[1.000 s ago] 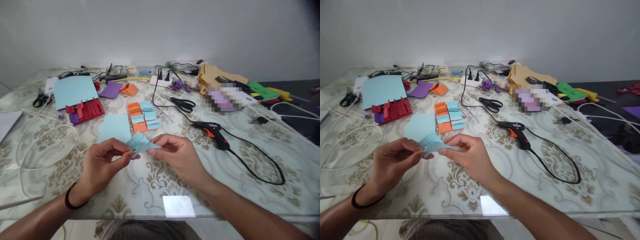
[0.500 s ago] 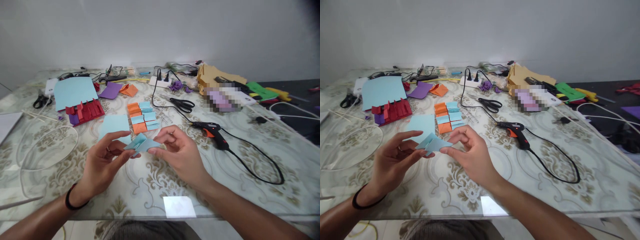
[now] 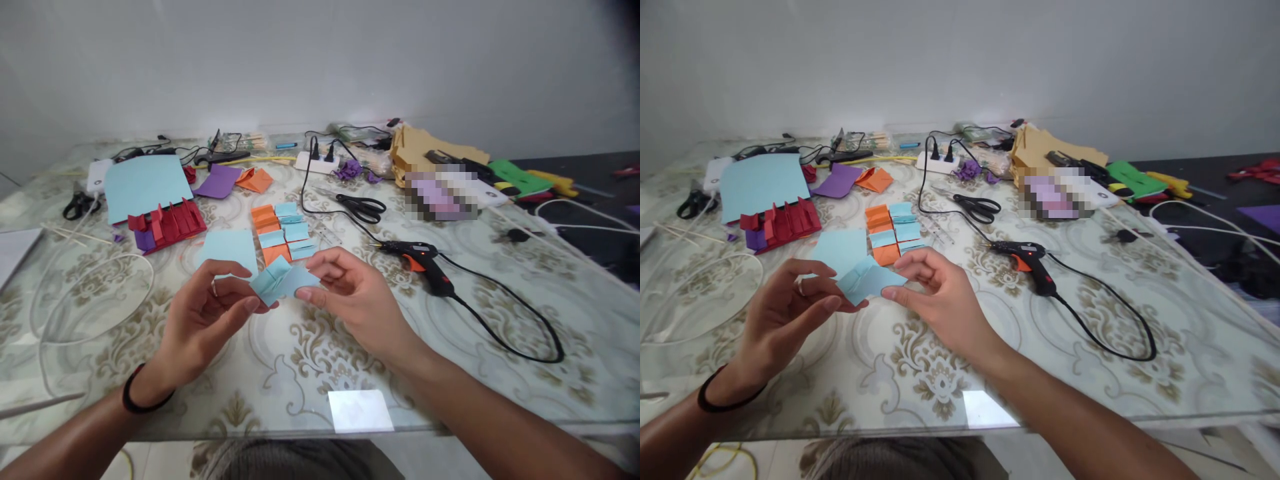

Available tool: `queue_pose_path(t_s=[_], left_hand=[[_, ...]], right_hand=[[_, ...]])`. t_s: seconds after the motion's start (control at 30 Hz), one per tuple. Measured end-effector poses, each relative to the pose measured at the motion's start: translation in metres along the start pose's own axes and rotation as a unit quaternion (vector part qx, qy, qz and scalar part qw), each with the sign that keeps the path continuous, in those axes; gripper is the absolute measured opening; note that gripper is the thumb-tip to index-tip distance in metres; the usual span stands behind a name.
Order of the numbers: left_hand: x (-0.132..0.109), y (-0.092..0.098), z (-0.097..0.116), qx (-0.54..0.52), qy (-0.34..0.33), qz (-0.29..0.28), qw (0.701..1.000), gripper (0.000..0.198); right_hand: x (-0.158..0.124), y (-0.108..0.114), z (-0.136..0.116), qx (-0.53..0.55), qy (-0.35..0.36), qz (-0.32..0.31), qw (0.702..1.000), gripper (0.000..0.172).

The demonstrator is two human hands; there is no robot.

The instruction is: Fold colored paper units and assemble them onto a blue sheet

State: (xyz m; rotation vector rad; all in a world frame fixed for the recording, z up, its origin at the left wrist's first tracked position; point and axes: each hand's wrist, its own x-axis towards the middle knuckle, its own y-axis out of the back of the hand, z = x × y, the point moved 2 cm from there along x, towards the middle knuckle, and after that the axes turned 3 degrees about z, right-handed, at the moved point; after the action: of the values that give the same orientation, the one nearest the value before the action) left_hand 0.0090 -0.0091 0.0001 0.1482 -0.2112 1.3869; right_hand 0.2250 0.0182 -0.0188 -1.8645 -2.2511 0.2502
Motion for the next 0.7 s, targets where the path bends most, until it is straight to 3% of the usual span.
queue_pose_path(t_s=[0.33, 0.57, 0.7], left_hand=[[0.0, 0.003, 0.003, 0.128, -0.048, 0.007, 0.991, 0.018], [-0.003, 0.0, 0.0, 0.11, -0.021, 0.014, 0.994, 0.027], [-0.007, 0.001, -0.001, 0.163, -0.058, 0.045, 0.984, 0.033]], right_hand=[[0.0, -0.001, -0.005, -0.058, 0.064, -0.034, 0.996, 0.011], [-0.008, -0.004, 0.001, -0.121, 0.116, -0.018, 0.986, 0.024], [-0.013, -0.007, -0.001, -0.175, 0.152, -0.023, 0.973, 0.026]])
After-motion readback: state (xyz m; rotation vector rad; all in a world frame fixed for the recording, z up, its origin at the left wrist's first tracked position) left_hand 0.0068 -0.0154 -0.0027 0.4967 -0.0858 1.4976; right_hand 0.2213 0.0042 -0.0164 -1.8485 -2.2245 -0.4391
